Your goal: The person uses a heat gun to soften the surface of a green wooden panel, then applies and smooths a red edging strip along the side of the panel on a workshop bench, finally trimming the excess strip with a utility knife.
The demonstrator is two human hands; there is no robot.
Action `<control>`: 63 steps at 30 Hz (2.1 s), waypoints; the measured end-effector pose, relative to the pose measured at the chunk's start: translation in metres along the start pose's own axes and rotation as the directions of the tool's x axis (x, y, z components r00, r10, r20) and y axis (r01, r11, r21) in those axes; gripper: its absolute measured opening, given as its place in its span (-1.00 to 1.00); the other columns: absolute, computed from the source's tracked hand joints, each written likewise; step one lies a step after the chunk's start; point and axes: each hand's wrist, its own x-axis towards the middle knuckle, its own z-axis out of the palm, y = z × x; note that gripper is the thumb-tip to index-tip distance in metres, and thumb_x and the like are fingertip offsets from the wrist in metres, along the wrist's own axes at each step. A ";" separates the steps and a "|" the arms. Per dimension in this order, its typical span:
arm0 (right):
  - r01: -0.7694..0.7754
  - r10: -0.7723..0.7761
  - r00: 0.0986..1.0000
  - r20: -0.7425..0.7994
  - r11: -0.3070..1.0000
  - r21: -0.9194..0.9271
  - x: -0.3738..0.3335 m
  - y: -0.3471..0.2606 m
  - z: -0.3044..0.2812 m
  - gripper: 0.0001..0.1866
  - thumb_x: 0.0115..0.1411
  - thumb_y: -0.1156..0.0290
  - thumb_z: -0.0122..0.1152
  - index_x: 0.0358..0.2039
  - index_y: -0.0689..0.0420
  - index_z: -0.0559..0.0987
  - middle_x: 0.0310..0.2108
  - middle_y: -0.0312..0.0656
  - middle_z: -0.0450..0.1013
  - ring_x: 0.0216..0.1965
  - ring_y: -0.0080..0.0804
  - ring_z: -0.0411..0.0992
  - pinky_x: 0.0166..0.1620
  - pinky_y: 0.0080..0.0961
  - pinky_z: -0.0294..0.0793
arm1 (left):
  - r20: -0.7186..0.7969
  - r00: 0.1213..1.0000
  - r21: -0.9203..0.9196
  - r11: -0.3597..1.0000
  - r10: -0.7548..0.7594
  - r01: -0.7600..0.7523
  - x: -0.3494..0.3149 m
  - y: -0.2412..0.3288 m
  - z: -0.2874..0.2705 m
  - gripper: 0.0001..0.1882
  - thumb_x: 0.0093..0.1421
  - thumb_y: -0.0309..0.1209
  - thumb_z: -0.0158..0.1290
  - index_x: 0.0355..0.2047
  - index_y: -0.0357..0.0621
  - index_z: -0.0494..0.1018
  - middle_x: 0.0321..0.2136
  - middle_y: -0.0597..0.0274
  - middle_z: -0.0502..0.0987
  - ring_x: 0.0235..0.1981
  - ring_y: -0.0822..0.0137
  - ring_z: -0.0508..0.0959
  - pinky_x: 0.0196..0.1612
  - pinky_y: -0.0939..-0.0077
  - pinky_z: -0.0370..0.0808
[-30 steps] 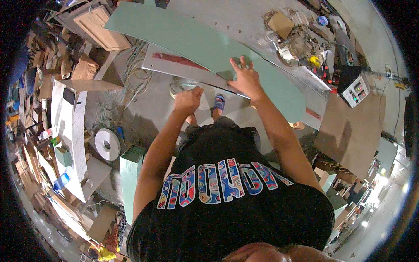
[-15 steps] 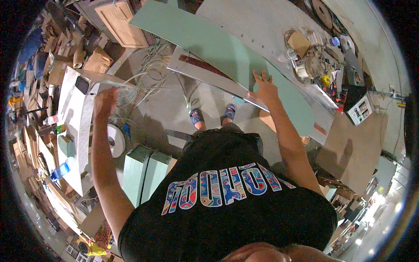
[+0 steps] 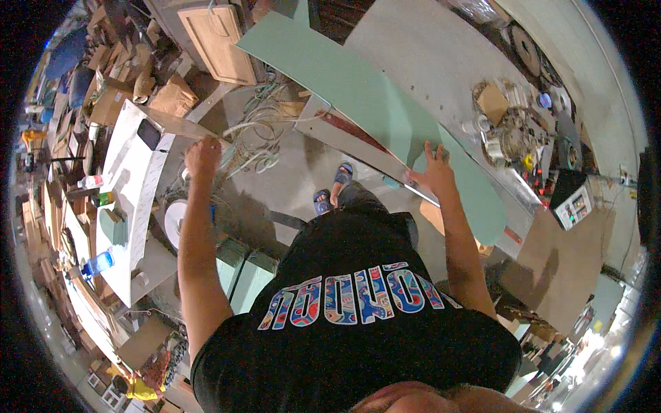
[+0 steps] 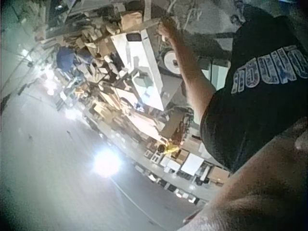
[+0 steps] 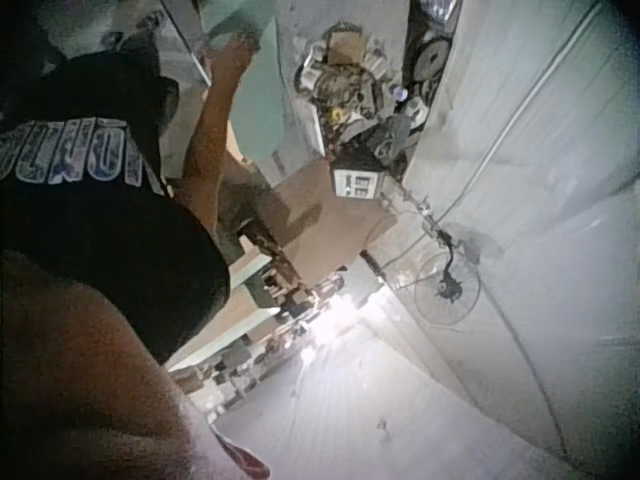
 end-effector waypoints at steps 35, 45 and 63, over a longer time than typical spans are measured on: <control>0.193 -0.202 0.972 -0.124 0.978 -0.082 0.144 -0.242 -0.043 0.20 0.17 -0.16 0.50 0.65 -0.30 -0.05 0.54 0.42 0.00 0.40 0.72 0.18 0.23 0.24 0.55 | -0.027 0.718 -0.575 0.577 0.696 -0.581 0.070 0.265 0.022 -0.76 0.27 -0.36 0.13 -0.11 -0.20 0.46 -0.29 0.00 0.67 -0.33 0.04 0.75 -0.32 0.11 0.71; 0.083 -0.084 0.996 -0.028 0.995 -0.062 0.145 -0.255 -0.057 0.19 0.16 -0.04 0.53 0.65 -0.36 -0.05 0.57 0.35 -0.02 0.42 0.64 0.19 0.22 0.19 0.57 | -0.064 0.526 -0.609 0.384 0.848 -0.694 0.113 0.225 0.039 -0.79 0.24 -0.35 0.15 -0.15 -0.14 0.55 -0.25 0.09 0.67 -0.15 0.10 0.73 -0.21 0.15 0.71; 0.049 -0.051 0.996 -0.066 0.998 -0.027 0.142 -0.260 -0.050 0.22 0.08 -0.09 0.57 0.64 -0.43 -0.01 0.60 0.29 -0.05 0.42 0.67 0.18 0.23 0.23 0.56 | 0.066 0.664 -0.321 0.646 0.745 -0.693 0.287 -0.032 0.019 -0.75 0.35 -0.25 0.14 -0.02 0.03 0.59 -0.18 0.02 0.73 -0.14 -0.09 0.73 -0.15 -0.07 0.68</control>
